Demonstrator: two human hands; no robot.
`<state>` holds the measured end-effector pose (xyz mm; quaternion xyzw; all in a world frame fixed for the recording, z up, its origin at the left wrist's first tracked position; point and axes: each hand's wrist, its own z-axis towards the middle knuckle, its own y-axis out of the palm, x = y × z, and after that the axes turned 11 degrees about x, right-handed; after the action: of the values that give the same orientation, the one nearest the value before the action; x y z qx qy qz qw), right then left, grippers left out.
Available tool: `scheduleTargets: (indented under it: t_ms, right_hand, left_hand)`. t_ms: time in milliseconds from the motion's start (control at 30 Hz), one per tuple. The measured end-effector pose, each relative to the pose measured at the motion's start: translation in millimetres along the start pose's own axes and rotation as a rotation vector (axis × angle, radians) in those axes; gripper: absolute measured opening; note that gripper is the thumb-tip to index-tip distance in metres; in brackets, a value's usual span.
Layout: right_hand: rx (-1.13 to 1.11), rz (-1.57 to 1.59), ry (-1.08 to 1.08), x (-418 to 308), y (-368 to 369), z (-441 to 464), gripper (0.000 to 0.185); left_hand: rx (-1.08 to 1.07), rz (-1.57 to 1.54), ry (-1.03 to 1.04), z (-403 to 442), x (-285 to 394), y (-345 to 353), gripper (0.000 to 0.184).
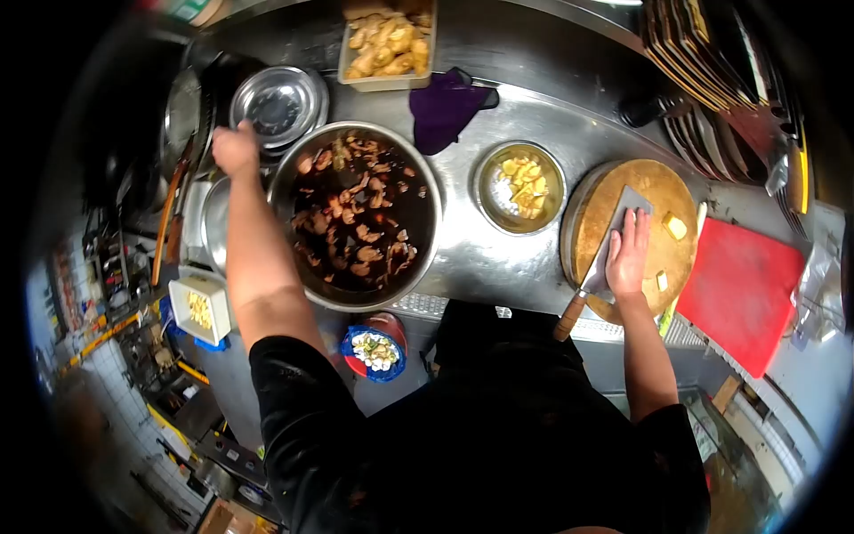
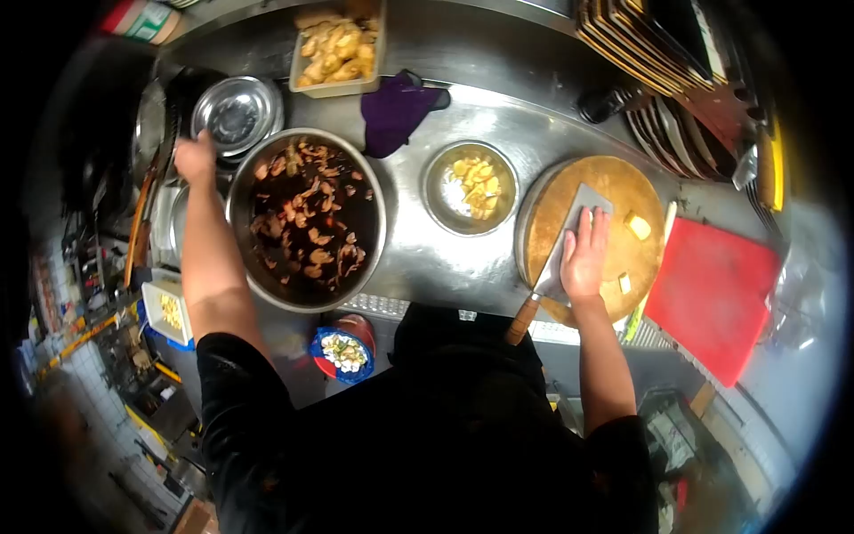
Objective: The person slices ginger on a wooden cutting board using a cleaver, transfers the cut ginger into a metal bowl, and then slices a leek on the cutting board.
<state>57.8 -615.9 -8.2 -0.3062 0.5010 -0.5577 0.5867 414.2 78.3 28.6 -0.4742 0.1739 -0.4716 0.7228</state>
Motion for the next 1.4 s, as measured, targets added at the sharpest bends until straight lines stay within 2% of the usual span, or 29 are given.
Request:
scheduleTargets:
  t_ms: [100, 233, 267, 300, 367, 433, 533, 600, 667, 733, 767, 933, 1067, 1167, 1200, 1233, 1300, 1400]
  right_hand:
    - [0.033, 0.016, -0.016, -3, 5, 1, 0.055]
    - [0.070, 0.012, -0.035, 5, 7, -2, 0.055]
    - [0.074, 0.023, -0.033, 5, 6, -3, 0.055]
    - [0.081, 0.035, -0.028, 6, 6, -4, 0.055]
    - [0.074, 0.019, -0.016, 4, 6, -5, 0.055]
    - [0.065, 0.008, -0.009, 3, 3, -1, 0.054]
    - [0.056, 0.014, -0.008, 0, -2, -2, 0.053]
    - [0.078, 0.042, -0.007, 3, 1, -2, 0.053]
    - [0.101, 0.055, -0.016, 5, 4, -3, 0.053]
    - [0.114, 0.063, -0.015, 6, 4, -4, 0.053]
    - [0.118, 0.067, -0.016, 6, 4, -3, 0.054]
    - [0.121, 0.083, -0.003, 6, 6, -6, 0.053]
    - [0.129, 0.083, 0.001, 7, 6, -6, 0.053]
    - [0.115, 0.073, 0.003, 5, 6, -8, 0.054]
    - [0.117, 0.077, -0.003, 5, 6, -8, 0.054]
    - [0.123, 0.082, -0.006, 7, 8, -6, 0.054]
    - [0.143, 0.097, -0.016, 11, 10, -4, 0.058]
    - [0.136, 0.098, -0.025, 9, 9, -5, 0.060]
  left_hand:
    - [0.129, -0.116, 0.157, -7, 27, -47, 0.047]
    - [0.249, -0.251, 0.059, -33, 36, -105, 0.040]
    - [0.167, -0.324, -0.084, -49, 49, -135, 0.040]
    - [0.120, -0.409, -0.132, -63, 47, -147, 0.037]
    - [0.000, -0.873, -0.337, -110, 58, -170, 0.025]
    - [-0.137, -1.106, -0.467, -173, 81, -205, 0.015]
    - [-0.334, -1.102, -0.614, -273, 115, -252, 0.010]
    - [-0.465, -1.181, -0.692, -338, 114, -250, 0.010]
    - [-0.547, -1.179, -0.772, -401, 104, -241, 0.011]
    - [-0.613, -1.150, -0.819, -446, 105, -263, 0.013]
    - [-0.580, -1.124, -0.815, -468, 103, -269, 0.014]
    - [-0.606, -0.990, -0.856, -536, 60, -265, 0.016]
    - [-0.678, -1.062, -1.010, -571, 29, -195, 0.014]
    - [-0.628, -1.049, -1.044, -565, 60, -206, 0.037]
    - [-0.616, -0.887, -0.958, -562, 66, -216, 0.061]
    - [-0.465, -0.792, -0.725, -569, 63, -214, 0.061]
    - [-0.405, -0.609, -0.315, -574, 71, -246, 0.056]
    - [-0.793, -0.959, -0.203, -578, 115, -278, 0.043]
